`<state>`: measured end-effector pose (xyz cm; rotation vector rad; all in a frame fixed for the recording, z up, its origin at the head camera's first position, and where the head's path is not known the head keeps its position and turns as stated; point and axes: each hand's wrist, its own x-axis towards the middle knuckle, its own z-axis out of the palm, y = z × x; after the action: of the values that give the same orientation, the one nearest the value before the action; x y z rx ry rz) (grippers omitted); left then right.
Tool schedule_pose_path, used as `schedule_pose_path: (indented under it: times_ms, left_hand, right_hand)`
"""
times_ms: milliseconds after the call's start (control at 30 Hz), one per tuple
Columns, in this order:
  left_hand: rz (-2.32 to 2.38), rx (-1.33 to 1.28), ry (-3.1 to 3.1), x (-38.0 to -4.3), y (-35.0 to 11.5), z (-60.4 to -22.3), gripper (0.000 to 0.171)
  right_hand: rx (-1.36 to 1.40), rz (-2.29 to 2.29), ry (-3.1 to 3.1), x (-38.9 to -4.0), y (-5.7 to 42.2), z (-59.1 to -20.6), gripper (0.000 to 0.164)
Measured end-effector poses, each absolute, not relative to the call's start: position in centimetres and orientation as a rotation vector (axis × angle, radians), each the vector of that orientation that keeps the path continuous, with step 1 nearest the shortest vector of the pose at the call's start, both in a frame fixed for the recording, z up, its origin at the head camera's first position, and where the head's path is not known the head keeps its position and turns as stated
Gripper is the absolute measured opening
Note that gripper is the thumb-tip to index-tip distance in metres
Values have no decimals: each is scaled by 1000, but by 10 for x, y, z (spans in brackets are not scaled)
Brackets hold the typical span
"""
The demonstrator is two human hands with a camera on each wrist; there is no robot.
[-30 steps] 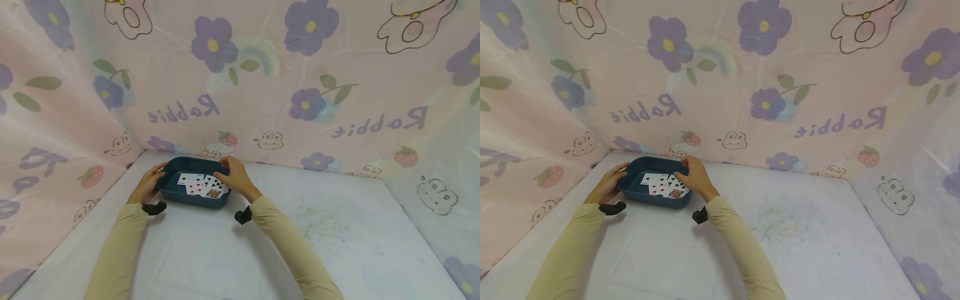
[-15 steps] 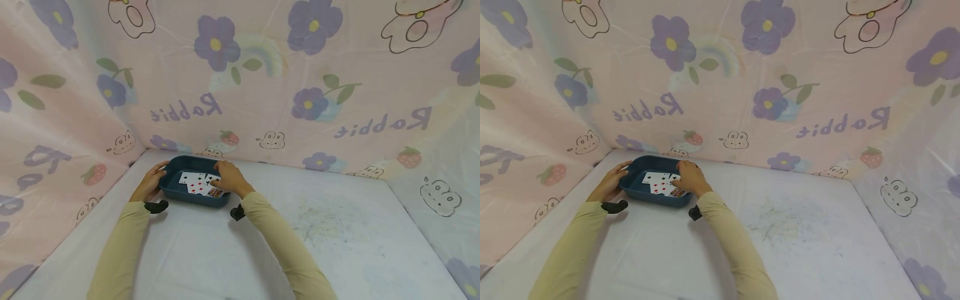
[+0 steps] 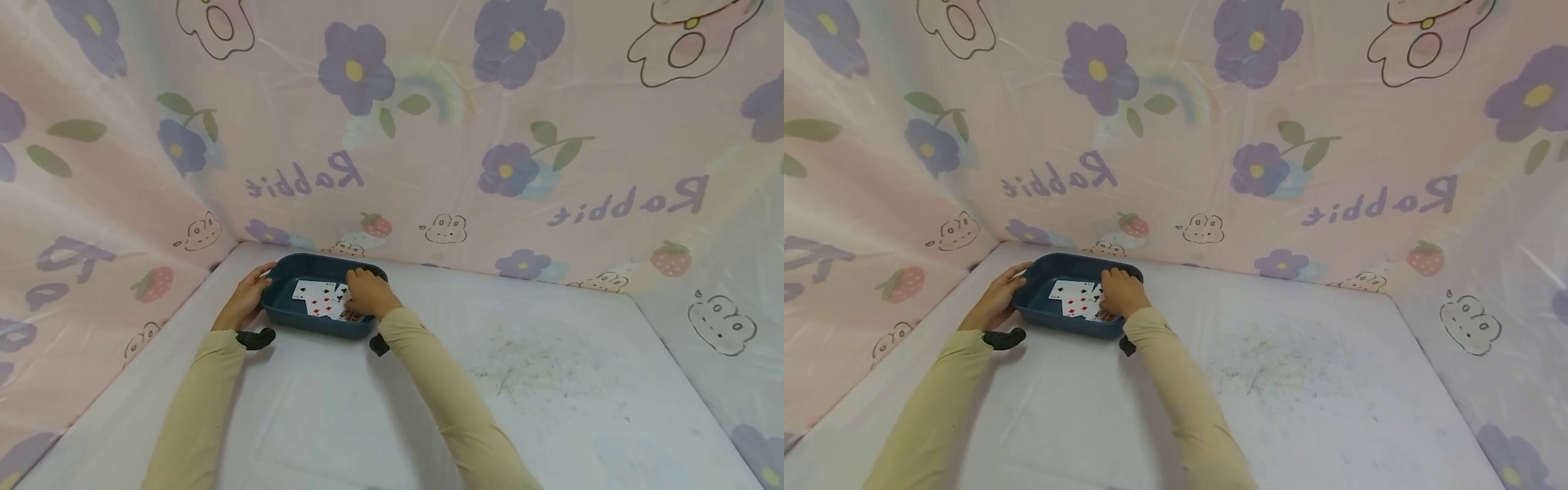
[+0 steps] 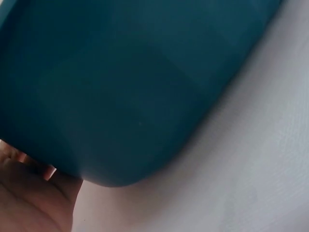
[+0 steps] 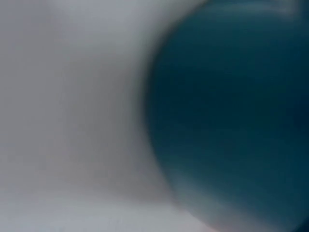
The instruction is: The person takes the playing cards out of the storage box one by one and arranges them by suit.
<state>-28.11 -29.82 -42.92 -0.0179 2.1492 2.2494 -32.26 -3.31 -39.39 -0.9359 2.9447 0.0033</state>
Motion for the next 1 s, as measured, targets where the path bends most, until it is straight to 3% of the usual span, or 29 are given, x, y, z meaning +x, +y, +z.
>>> schedule_pose_path:
  times_ms: [600,1000]
  left_hand:
    - [2229,-5,2165,-279,-297,-428,49]
    - [2226,5,2159,-279,-299,-429,49]
  right_hand:
    - [-736,174,2960,-323,-47,-399,46]
    - [-805,109,2891,-331,-47,-403,47]
